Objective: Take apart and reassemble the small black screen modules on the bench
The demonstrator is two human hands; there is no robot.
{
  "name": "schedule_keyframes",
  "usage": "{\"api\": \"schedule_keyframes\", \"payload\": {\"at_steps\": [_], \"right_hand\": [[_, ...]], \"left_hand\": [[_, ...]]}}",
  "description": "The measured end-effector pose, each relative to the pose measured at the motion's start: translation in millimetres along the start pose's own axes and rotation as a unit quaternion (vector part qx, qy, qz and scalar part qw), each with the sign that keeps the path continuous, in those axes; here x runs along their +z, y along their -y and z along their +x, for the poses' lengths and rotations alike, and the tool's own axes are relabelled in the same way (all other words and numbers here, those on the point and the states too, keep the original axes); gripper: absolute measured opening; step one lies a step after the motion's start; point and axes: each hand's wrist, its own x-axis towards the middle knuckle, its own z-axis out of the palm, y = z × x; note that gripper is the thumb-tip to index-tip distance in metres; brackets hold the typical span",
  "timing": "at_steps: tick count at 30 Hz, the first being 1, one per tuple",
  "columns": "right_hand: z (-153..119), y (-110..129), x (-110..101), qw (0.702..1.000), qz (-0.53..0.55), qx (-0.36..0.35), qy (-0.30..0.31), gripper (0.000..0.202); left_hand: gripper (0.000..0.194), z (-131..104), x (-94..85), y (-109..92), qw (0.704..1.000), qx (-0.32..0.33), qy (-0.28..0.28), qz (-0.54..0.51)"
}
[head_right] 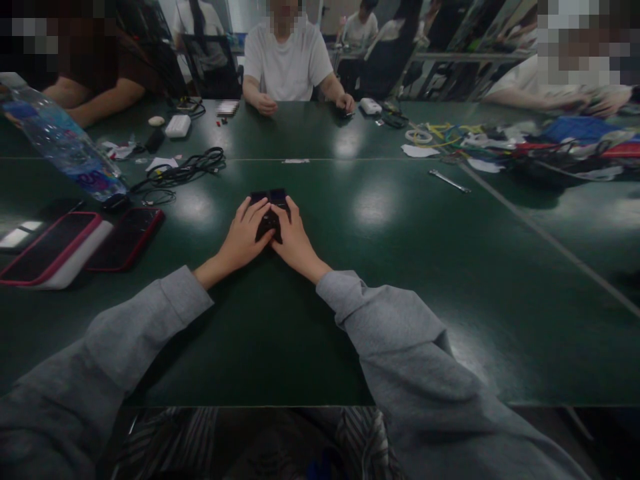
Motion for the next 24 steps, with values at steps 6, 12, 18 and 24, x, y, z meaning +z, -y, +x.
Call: {"api": "schedule_keyframes", "payload": {"at_steps": [6, 12, 18, 24], "right_hand": [[-0.1, -0.3, 0.3, 1.000, -0.005, -0.002, -0.004, 0.074], [0.0, -0.2, 0.3, 1.000, -0.002, 0.005, 0.000, 0.076], [-1.0, 3.3, -2.7, 0.999, -0.045, -0.010, -0.001, 0.076], [-1.8, 9.6, -4.1, 0.994, -0.099, -0.041, 0.018, 0.079]], "left_hand": [[0.058, -0.5, -2.1, -4.2, 1.000, -0.005, 0.002, 0.015], [0.058, -0.5, -1.4, -3.1, 1.000, 0.000, -0.005, 0.015], [0.059, -0.1, -1.6, -3.8, 1.000, -0.004, -0.003, 0.018], [0.058, -0.6, -2.1, -4.9, 1.000, 0.002, -0.005, 0.021]]}}
